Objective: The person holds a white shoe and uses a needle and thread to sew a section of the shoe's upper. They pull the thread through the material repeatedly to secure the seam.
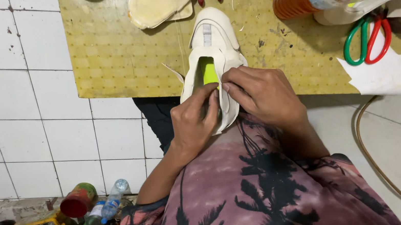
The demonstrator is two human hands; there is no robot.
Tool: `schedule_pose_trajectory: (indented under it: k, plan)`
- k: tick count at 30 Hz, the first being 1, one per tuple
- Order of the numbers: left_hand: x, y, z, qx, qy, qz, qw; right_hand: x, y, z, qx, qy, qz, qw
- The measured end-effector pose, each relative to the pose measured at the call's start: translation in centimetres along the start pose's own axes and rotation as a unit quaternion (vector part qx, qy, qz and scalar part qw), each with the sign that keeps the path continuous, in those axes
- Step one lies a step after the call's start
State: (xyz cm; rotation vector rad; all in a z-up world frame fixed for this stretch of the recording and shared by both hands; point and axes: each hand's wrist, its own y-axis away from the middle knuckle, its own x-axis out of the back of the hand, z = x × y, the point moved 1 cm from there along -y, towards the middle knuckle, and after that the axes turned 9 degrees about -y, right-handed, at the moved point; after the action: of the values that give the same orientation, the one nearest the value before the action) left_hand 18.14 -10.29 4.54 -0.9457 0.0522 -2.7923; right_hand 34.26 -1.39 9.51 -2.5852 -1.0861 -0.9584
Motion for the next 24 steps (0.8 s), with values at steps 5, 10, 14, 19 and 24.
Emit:
schedule_pose_trajectory:
  k: [5, 10, 14, 19, 24]
  plan:
    - [-1.4, 0.8, -0.8, -0.045, -0.006, 0.046, 0.998, -0.2, 0.3, -0.2, -0.044, 0.032, -0.016, 0.998]
    - [-1.4, 0.5, -0.5, -0.062, -0.014, 0.047, 0.997, 0.8, 0.3, -0.4, -0.057, 0.068, -0.041, 0.995]
    - [-0.8, -0.2, 0.5, -0.064, -0.005, 0.060, 0.996, 1.5, 0.3, -0.8, -0.071, 0.072, -0.038, 0.994]
    - [-0.6, -0.6, 0.6, -0.055, 0.019, 0.053, 0.997, 1.0, 0.6, 0.0, -0.063, 0.023, -0.024, 0.997]
    - [-0.9, -0.6, 0.0, -0.049, 0.032, 0.045, 0.997, 0.4, 1.1, 1.1, -0.070, -0.034, -0.032, 0.996]
